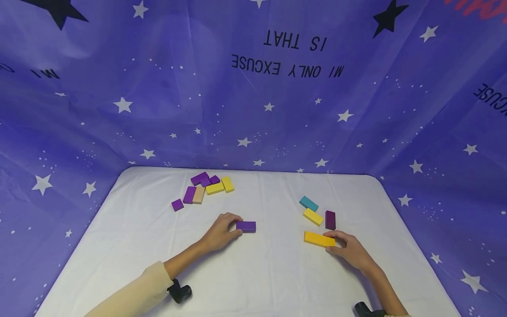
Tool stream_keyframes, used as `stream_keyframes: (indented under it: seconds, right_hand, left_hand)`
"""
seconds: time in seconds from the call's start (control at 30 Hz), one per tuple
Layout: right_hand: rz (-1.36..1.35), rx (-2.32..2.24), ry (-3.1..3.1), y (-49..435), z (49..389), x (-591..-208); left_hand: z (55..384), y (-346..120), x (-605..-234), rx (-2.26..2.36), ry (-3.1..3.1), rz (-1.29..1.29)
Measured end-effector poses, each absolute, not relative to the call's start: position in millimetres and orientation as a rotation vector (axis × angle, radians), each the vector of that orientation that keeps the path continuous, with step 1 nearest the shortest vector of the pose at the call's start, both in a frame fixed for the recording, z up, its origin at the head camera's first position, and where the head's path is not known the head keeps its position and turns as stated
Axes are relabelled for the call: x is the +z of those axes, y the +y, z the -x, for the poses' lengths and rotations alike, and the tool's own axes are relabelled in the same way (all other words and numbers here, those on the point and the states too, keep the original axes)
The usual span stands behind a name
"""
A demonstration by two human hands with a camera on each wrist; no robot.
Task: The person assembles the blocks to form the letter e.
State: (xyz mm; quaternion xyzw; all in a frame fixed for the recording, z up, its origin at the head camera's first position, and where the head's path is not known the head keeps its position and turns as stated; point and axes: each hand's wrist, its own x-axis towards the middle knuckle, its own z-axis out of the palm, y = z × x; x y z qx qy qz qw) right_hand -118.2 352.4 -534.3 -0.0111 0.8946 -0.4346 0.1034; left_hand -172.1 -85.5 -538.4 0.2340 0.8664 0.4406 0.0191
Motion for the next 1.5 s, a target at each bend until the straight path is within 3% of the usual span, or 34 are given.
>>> stream_keyframes:
  seconds: [0.8,1.5]
  right_hand:
    - [-0.004,-1.216,2.713,343.4,116.6,-531.5]
    - [0.387,-1.349,2.695,281.6,143.0,-525.0]
  left_hand:
    - [171.2,-81.8,-546.1,1.358,2.731,-0.821]
    - [170.4,-82.3,-547.5,1.406,2.712,-0.837]
